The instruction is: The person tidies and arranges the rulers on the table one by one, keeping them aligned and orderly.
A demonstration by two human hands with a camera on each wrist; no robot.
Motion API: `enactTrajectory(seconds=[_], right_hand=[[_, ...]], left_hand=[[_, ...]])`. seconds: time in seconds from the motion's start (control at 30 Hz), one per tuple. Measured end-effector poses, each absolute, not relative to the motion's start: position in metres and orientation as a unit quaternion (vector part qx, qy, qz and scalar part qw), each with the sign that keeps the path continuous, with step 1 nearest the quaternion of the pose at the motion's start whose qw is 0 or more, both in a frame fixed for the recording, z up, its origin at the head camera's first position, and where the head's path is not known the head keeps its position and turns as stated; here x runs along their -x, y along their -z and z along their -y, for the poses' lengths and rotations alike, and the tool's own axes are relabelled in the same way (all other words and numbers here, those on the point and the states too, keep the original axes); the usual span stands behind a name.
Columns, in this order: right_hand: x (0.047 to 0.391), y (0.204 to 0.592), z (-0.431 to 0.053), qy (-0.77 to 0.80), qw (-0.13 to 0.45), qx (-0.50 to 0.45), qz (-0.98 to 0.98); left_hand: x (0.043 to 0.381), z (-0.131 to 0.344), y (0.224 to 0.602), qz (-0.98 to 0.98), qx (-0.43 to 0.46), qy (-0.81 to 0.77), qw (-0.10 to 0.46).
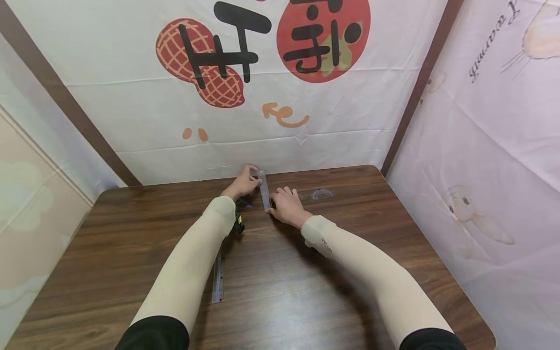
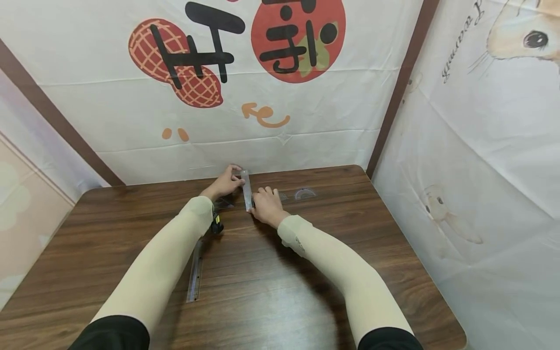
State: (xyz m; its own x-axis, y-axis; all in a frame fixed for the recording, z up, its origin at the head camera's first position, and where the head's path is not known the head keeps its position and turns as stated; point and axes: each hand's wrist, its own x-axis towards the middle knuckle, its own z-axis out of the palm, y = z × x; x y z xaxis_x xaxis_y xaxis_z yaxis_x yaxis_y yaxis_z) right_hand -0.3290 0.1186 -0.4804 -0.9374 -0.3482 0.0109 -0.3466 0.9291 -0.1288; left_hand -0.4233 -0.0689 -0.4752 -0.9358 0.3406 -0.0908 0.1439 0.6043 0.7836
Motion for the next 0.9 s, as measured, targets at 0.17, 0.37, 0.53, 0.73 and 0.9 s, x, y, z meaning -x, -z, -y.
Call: enactTrajectory(seconds=[0.17, 0.37, 0.53, 0.73, 0.9], right_hand=[[0.328, 0.48, -0.12, 0.079, 0.007, 0.176, -0.981], [0.328, 0.481, -0.119, 0.091, 0.0, 0.173, -0.981], [0.326, 0.48, -0.119, 0.108, -0.002, 0.168, -0.98], [0.322, 0.479, -0.119, 0.131, -0.006, 0.166, -0.977], [0.32, 0.481, -0.119, 0.161, -0.014, 0.168, -0.972]], left_hand=[[0.422, 0.071, 0.475, -0.879, -0.146, -0.434, 0.134], [0.42, 0.071, 0.474, -0.866, -0.154, -0.454, 0.14], [0.418, 0.069, 0.474, -0.862, -0.148, -0.465, 0.135], [0.415, 0.069, 0.472, -0.854, -0.14, -0.483, 0.134], [0.41, 0.071, 0.47, -0.847, -0.128, -0.499, 0.129]])
